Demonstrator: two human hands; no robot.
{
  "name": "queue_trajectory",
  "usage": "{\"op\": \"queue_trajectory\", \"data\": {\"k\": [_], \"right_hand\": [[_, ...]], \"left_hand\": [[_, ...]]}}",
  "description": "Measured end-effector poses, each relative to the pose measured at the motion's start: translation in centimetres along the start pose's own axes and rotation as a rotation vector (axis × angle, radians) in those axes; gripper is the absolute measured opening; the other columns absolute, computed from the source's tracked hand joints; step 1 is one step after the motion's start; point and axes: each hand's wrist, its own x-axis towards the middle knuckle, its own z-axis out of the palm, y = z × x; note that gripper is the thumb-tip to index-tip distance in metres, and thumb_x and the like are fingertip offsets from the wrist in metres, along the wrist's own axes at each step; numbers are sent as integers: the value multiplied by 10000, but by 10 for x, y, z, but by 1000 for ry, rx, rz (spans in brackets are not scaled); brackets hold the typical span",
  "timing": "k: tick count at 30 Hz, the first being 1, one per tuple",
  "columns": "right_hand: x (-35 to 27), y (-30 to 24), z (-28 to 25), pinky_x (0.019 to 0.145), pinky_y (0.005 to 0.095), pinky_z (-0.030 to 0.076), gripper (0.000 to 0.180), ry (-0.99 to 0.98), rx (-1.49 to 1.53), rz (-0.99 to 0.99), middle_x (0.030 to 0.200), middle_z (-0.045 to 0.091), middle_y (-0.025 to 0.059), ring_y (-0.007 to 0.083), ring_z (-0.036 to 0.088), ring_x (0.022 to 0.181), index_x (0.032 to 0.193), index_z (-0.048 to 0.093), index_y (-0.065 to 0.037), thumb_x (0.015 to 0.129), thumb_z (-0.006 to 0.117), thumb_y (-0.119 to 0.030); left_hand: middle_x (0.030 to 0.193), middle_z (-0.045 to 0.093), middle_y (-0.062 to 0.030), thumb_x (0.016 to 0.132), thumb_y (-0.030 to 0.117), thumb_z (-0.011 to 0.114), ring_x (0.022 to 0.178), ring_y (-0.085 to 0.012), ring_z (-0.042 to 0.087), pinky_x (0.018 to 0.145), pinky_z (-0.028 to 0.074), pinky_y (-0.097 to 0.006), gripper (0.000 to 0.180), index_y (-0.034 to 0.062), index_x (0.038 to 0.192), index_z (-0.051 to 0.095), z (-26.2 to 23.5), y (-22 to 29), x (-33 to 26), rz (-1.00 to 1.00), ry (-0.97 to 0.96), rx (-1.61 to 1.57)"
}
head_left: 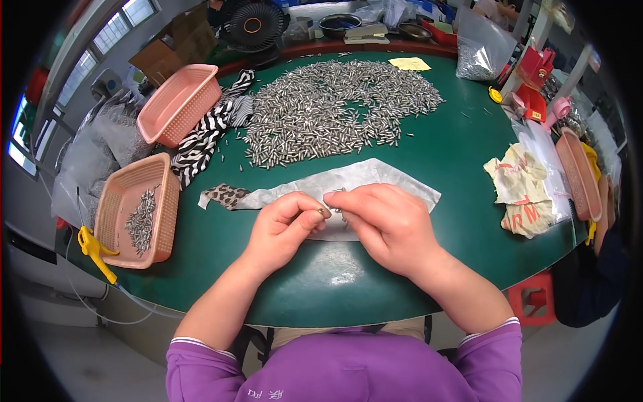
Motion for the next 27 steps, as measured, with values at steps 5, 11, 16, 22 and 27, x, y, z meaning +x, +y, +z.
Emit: {"op": "queue_trajectory", "data": {"k": [5,11,16,22,27], "right_hand": [[-1,0,2,673,328,529,243,-7,109,-16,867,696,54,222,675,793,1040,708,-94,818,649,-16],[-2,-1,2,679,331,534,255,-43,126,23,873,695,52,225,674,793,1047,710,-103,816,651,-12],[0,-1,1,621,329,510,324,-26,-151,-89,870,660,26,209,635,748,1076,703,-148,770,683,-43],[1,14,4,605,355,497,328,64,-177,-44,846,596,33,226,610,731,1088,664,-151,761,686,-135],[1,21,-7,607,387,499,278,18,-202,170,828,582,55,268,624,737,1062,637,-129,794,701,-158]], "left_hand": [[858,618,-5,975,118,578,773,-70,563,705,475,-224,94,29,981,606,-1,-2,1,55,31,7],[840,612,-2,974,119,581,766,-69,554,698,468,-225,96,27,977,606,0,-2,1,79,50,22],[833,616,-9,963,100,586,771,-75,579,706,485,-232,86,23,958,624,0,-1,0,-7,-83,147],[881,633,-34,978,86,547,773,-85,597,705,498,-231,127,4,986,643,3,5,-2,-81,-207,10],[888,634,-32,1003,124,517,780,-79,587,726,503,-228,168,12,1028,641,-1,-2,-1,-7,-144,45]]}}
